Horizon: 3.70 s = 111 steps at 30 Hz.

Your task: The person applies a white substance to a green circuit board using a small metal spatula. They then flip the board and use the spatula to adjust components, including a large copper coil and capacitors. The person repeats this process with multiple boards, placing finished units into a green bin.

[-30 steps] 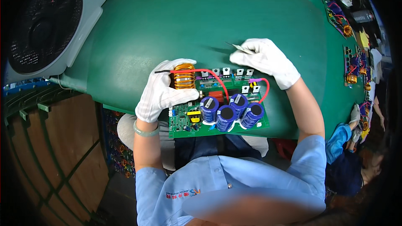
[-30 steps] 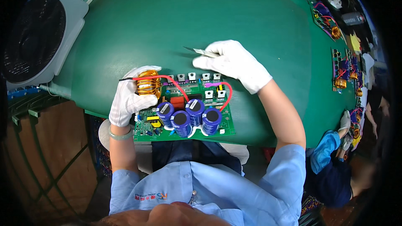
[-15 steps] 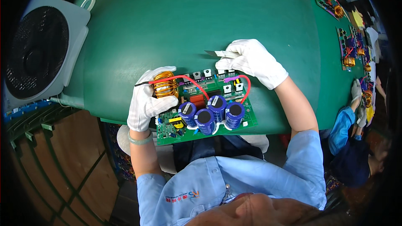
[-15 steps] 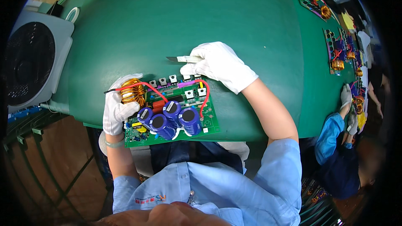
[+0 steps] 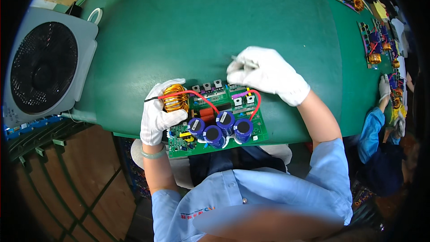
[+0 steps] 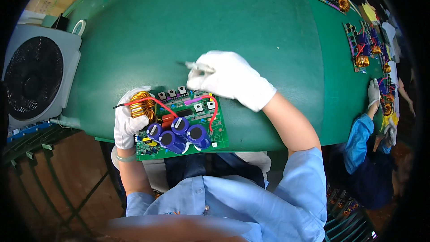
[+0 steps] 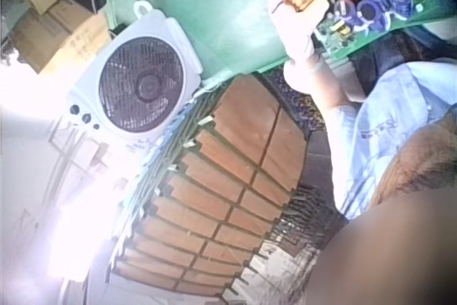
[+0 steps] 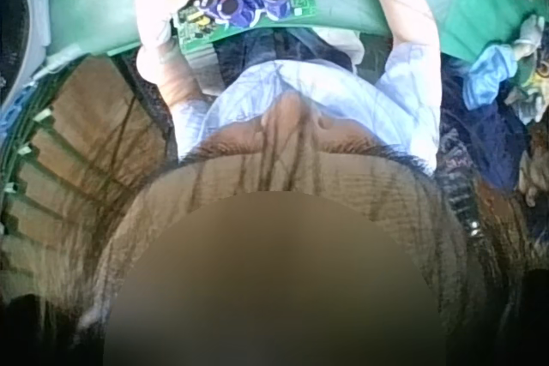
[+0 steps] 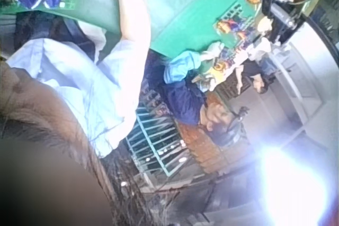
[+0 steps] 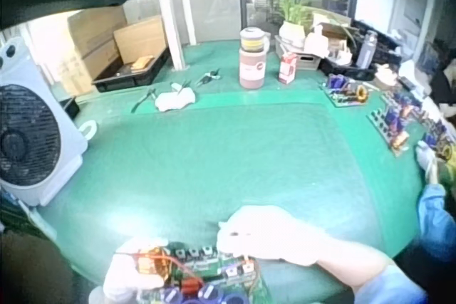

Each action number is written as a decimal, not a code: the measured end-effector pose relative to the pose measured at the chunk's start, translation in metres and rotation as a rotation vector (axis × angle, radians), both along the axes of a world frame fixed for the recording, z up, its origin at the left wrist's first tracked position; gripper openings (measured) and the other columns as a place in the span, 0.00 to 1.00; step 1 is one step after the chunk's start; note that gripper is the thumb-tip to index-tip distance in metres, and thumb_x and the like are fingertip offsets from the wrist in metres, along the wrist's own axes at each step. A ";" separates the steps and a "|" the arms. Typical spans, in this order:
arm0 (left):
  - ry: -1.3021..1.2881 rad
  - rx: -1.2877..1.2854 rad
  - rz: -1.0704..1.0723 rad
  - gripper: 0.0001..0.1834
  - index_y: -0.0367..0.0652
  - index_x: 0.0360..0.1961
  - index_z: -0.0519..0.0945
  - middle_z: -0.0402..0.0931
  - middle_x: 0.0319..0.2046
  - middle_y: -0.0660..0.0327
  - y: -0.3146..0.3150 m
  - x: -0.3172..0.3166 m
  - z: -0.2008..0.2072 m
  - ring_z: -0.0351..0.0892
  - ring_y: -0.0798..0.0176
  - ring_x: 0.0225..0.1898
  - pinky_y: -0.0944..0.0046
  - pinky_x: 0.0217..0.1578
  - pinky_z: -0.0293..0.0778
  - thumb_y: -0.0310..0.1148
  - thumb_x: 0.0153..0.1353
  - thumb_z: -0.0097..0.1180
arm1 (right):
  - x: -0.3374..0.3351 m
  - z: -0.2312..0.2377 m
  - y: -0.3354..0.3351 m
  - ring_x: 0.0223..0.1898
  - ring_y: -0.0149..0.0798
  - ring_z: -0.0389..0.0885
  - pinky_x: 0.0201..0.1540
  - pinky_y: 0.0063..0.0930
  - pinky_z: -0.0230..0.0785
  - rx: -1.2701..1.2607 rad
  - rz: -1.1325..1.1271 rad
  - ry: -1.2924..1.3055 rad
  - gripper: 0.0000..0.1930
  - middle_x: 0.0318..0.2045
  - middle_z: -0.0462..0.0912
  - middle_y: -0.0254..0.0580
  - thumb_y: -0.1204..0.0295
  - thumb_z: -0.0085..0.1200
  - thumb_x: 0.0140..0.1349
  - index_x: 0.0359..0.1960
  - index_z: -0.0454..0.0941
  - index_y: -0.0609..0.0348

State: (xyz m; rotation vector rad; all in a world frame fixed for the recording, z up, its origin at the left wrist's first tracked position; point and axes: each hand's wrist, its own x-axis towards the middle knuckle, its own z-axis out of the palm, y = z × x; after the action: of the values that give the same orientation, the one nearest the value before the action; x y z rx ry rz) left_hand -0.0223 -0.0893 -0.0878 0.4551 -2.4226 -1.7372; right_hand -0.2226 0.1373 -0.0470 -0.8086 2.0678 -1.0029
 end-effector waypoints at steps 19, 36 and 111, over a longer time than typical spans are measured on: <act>-0.012 0.182 -0.038 0.47 0.30 0.57 0.70 0.76 0.47 0.54 -0.003 0.003 -0.009 0.77 0.60 0.48 0.61 0.53 0.73 0.55 0.44 0.71 | 0.013 -0.028 0.003 0.32 0.59 0.79 0.34 0.47 0.71 -0.311 0.406 0.298 0.28 0.26 0.79 0.52 0.44 0.62 0.50 0.26 0.77 0.63; -0.001 0.024 -0.089 0.47 0.29 0.58 0.70 0.77 0.46 0.55 -0.008 0.000 -0.008 0.77 0.64 0.46 0.65 0.50 0.72 0.61 0.51 0.65 | 0.019 -0.009 0.034 0.28 0.41 0.80 0.33 0.35 0.70 -0.314 0.157 -0.073 0.19 0.27 0.83 0.47 0.55 0.63 0.55 0.34 0.82 0.60; 0.127 0.221 0.017 0.31 0.30 0.49 0.76 0.78 0.41 0.53 0.029 -0.004 0.009 0.77 0.60 0.44 0.62 0.52 0.70 0.49 0.57 0.63 | 0.008 0.012 0.094 0.31 0.46 0.82 0.31 0.37 0.74 -0.149 -0.130 0.878 0.22 0.34 0.81 0.46 0.61 0.57 0.61 0.55 0.75 0.55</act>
State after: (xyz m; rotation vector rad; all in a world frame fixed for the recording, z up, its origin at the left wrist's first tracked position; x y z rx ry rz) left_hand -0.0262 -0.0607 -0.0784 0.3735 -2.1455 -1.9724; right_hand -0.2142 0.2314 -0.0351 -1.3821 2.8220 -0.9726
